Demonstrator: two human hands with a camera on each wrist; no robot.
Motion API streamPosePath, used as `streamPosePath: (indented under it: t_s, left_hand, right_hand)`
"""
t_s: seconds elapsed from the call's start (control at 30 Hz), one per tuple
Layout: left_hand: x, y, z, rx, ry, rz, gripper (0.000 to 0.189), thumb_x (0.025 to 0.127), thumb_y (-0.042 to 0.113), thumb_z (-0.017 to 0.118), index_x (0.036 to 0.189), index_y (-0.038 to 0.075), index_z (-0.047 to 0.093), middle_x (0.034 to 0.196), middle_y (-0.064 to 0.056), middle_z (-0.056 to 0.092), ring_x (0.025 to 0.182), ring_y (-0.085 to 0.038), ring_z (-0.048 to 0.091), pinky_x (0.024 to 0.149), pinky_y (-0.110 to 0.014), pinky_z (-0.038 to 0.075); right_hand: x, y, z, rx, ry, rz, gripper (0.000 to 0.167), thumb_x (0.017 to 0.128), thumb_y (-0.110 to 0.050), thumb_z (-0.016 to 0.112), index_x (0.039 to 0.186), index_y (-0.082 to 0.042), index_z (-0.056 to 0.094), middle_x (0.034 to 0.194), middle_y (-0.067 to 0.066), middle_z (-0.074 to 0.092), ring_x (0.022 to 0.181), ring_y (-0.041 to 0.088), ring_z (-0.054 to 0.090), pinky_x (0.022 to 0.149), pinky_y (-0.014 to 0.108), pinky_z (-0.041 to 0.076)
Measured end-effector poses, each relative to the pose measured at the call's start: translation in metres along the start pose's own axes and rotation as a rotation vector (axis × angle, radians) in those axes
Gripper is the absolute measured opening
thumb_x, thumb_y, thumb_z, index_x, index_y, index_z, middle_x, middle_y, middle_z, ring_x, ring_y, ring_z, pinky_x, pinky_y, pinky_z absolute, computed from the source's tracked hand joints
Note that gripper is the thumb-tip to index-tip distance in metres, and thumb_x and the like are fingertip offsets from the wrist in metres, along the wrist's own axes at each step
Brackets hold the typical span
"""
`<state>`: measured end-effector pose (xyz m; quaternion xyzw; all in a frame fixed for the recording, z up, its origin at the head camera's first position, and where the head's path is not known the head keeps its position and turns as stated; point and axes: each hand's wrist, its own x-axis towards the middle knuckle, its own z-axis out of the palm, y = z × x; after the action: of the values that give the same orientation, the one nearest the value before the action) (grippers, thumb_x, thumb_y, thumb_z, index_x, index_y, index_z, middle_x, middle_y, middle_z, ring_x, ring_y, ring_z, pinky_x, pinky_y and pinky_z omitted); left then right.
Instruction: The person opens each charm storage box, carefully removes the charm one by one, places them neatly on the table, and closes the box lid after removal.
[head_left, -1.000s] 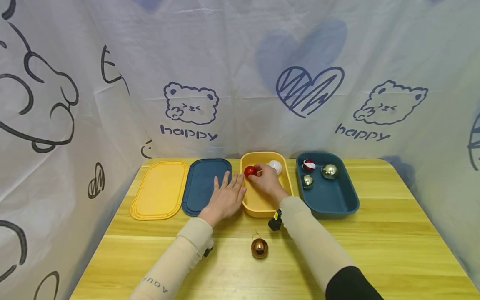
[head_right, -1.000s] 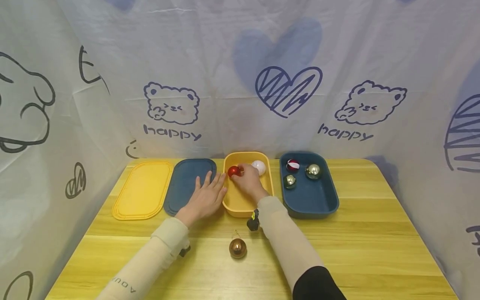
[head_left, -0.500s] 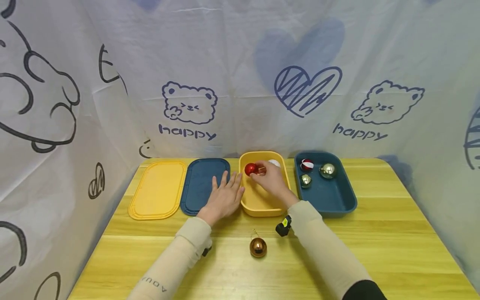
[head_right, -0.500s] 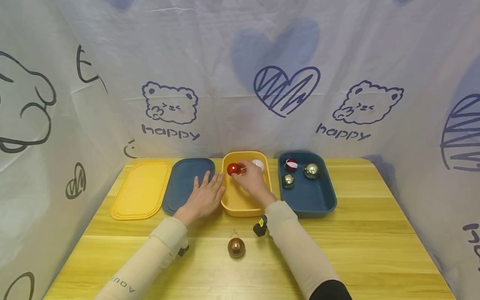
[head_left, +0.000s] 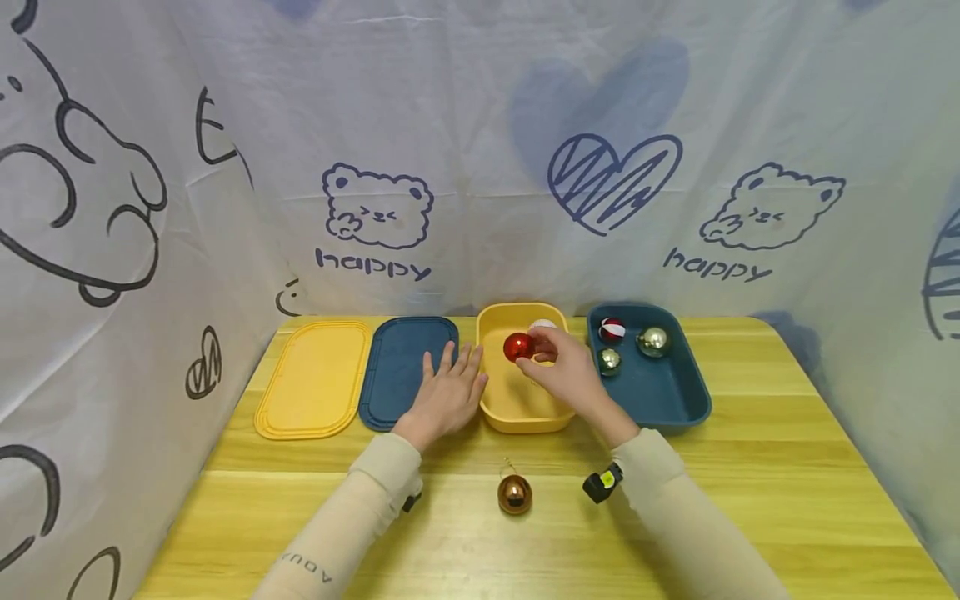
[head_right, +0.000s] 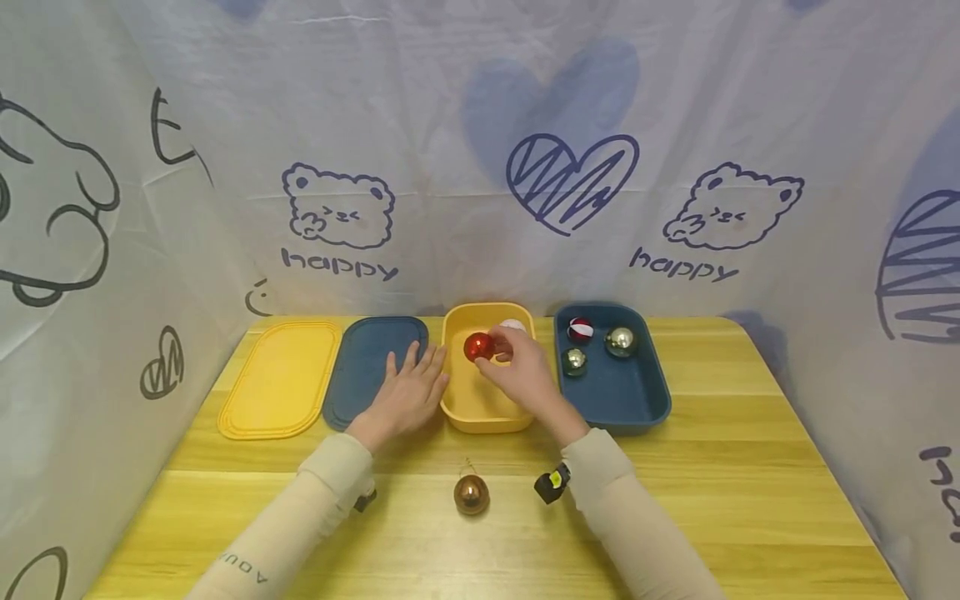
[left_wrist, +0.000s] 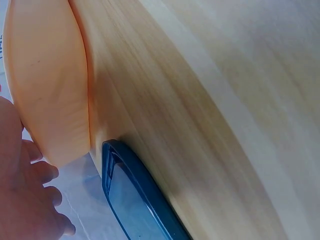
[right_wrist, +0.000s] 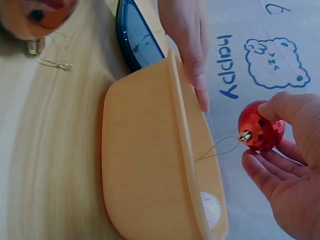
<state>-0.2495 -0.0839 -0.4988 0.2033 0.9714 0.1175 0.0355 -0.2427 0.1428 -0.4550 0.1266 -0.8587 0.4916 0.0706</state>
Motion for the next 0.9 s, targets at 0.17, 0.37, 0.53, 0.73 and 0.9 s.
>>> streamPosePath:
  t_s: [0.17, 0.37, 0.53, 0.73, 0.9]
  left_hand:
    - [0.0, -0.001, 0.001, 0.006, 0.006, 0.01, 0.062, 0.116, 0.045, 0.023, 0.17, 0.015, 0.02, 0.175, -0.013, 0.026, 0.165, -0.04, 0.009, 0.128, -0.071, 0.008]
    - [0.0, -0.001, 0.001, -0.011, 0.02, 0.015, 0.061, 0.117, 0.043, 0.026, 0.17, 0.014, 0.021, 0.174, -0.014, 0.027, 0.164, -0.041, 0.011, 0.128, -0.071, 0.008]
    - [-0.001, -0.002, 0.002, -0.011, 0.027, 0.019, 0.061, 0.117, 0.042, 0.026, 0.17, 0.014, 0.022, 0.174, -0.014, 0.027, 0.164, -0.042, 0.012, 0.127, -0.072, 0.008]
    - [0.0, -0.003, 0.004, 0.007, 0.032, 0.026, 0.061, 0.117, 0.042, 0.026, 0.17, 0.013, 0.022, 0.174, -0.015, 0.027, 0.164, -0.043, 0.013, 0.127, -0.072, 0.009]
    - [-0.001, -0.001, 0.003, 0.019, 0.037, 0.022, 0.061, 0.116, 0.043, 0.026, 0.17, 0.014, 0.023, 0.174, -0.014, 0.027, 0.164, -0.042, 0.012, 0.128, -0.071, 0.006]
  right_hand:
    - [-0.018, -0.002, -0.01, -0.011, 0.006, -0.002, 0.044, 0.09, -0.014, 0.084, 0.129, -0.003, 0.068, 0.118, 0.015, 0.074, 0.106, 0.029, 0.074, 0.096, 0.047, 0.062]
    - [-0.038, 0.0, -0.019, -0.006, 0.008, -0.013, 0.044, 0.089, -0.014, 0.084, 0.129, -0.004, 0.068, 0.118, 0.013, 0.072, 0.107, 0.027, 0.073, 0.097, 0.049, 0.061]
    - [-0.053, -0.003, -0.025, 0.01, -0.004, -0.004, 0.044, 0.089, -0.013, 0.085, 0.128, -0.004, 0.068, 0.118, 0.013, 0.073, 0.107, 0.026, 0.073, 0.097, 0.049, 0.06]
    - [-0.074, 0.001, -0.024, 0.03, -0.004, -0.007, 0.044, 0.087, -0.008, 0.086, 0.127, -0.002, 0.069, 0.116, 0.013, 0.074, 0.103, 0.026, 0.074, 0.094, 0.044, 0.062]
    - [-0.09, 0.007, -0.02, 0.041, -0.005, -0.047, 0.043, 0.085, -0.004, 0.087, 0.124, -0.001, 0.07, 0.113, 0.014, 0.073, 0.1, 0.025, 0.074, 0.09, 0.037, 0.063]
